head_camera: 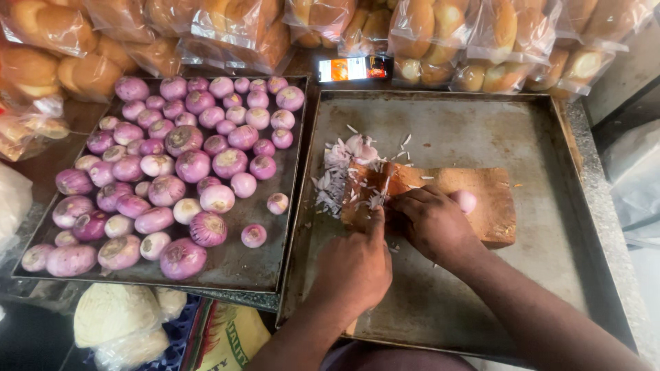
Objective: The person slices onions on a wooden board placed inside a large metal tray, using a knife while stabilizing the onions by hand.
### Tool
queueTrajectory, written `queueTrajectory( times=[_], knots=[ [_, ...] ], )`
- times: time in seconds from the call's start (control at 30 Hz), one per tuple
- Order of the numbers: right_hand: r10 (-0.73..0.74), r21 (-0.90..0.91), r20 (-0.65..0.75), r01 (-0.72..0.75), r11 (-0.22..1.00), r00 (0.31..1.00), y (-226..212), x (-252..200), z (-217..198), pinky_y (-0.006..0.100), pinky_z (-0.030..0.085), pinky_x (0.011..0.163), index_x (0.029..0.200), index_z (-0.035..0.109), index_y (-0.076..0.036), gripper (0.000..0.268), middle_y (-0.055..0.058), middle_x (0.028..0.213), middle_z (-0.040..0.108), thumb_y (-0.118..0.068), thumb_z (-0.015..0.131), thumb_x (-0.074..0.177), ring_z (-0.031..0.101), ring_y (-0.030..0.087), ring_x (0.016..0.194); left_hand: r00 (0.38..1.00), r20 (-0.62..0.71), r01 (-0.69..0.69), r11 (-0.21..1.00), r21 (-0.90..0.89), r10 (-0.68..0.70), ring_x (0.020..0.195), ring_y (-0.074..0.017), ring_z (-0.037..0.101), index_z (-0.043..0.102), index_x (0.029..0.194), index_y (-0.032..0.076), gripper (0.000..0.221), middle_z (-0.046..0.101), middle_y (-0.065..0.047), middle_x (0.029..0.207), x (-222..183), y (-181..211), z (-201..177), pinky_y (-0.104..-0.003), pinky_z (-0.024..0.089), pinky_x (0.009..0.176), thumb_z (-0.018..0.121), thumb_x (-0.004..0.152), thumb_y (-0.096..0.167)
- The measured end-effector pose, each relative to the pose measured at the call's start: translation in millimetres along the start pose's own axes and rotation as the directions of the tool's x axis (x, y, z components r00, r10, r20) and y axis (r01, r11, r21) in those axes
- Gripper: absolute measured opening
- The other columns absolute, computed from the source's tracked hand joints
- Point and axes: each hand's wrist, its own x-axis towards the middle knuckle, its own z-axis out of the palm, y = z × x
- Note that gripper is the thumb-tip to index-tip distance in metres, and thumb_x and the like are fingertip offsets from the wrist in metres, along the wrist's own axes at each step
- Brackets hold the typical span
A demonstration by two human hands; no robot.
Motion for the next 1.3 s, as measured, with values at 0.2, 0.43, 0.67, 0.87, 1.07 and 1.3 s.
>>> queueTrajectory(
  times=[0.2,0.43,0.67,0.87,1.07,1.3],
  knots=[
    [-0.106,-0.058,-0.010,0.105,0.993,0.994,3,0,1,0.041,0.053,0.096,0.106,0.075,-0.012,0.025,0.003,0.115,0.076,-0.015,0.074,0.082,0.068,0.025,0.109,0.999,-0.046,0.010,1.000,-0.001,-0.010,0.063,-0.0421,0.070,0.040,0.152,-0.003,0.073,0.071,-0.023,0.072,5,3,7,-0.055,0.057,0.060,0.060,0.086,0.020],
    [-0.012,-0.027,0.021,0.013,1.000,1.000,-2,0,-1,0.041,0.053,0.093,0.107,0.076,-0.011,0.028,0.004,0.113,0.076,-0.017,0.075,0.080,0.067,0.026,0.106,0.997,0.071,0.023,0.998,0.054,-0.027,0.063,-0.0418,0.070,0.035,0.155,-0.001,0.070,0.070,-0.024,0.073,4,4,-4,-0.055,0.058,0.061,0.056,0.093,0.023],
    [0.036,-0.003,0.016,-0.035,0.999,0.999,0,1,-1,0.042,0.054,0.090,0.108,0.074,-0.008,0.032,0.008,0.111,0.074,-0.018,0.077,0.078,0.066,0.030,0.105,0.999,0.047,0.028,0.999,-0.021,-0.027,0.063,-0.0418,0.071,0.039,0.154,0.001,0.066,0.071,-0.022,0.074,6,5,-8,-0.056,0.057,0.062,0.056,0.094,0.020],
    [0.030,0.012,-0.026,-0.030,0.999,0.999,0,1,-2,0.043,0.054,0.087,0.106,0.075,-0.008,0.035,0.009,0.110,0.073,-0.020,0.079,0.073,0.066,0.031,0.102,0.995,0.080,0.057,0.998,-0.023,-0.055,0.063,-0.0418,0.071,0.039,0.153,0.002,0.064,0.071,-0.022,0.073,11,5,-8,-0.056,0.058,0.062,0.056,0.095,0.022],
    [0.046,-0.020,-0.032,-0.047,0.999,0.998,5,1,2,0.042,0.055,0.087,0.111,0.074,-0.007,0.038,0.010,0.116,0.072,-0.017,0.077,0.075,0.066,0.031,0.106,0.997,0.071,0.023,1.000,0.017,-0.024,0.062,-0.0378,0.071,0.038,0.155,0.002,0.065,0.071,-0.020,0.074,15,4,-9,-0.053,0.058,0.060,0.054,0.096,0.022],
    [0.053,-0.028,-0.002,-0.053,0.998,0.999,12,2,8,0.042,0.056,0.089,0.114,0.074,-0.010,0.042,0.008,0.120,0.072,-0.013,0.074,0.073,0.067,0.030,0.109,0.982,0.175,0.061,0.997,0.046,-0.068,0.061,-0.0345,0.070,0.032,0.157,0.004,0.066,0.071,-0.018,0.074,22,1,-10,-0.050,0.058,0.057,0.053,0.098,0.025]
  ],
)
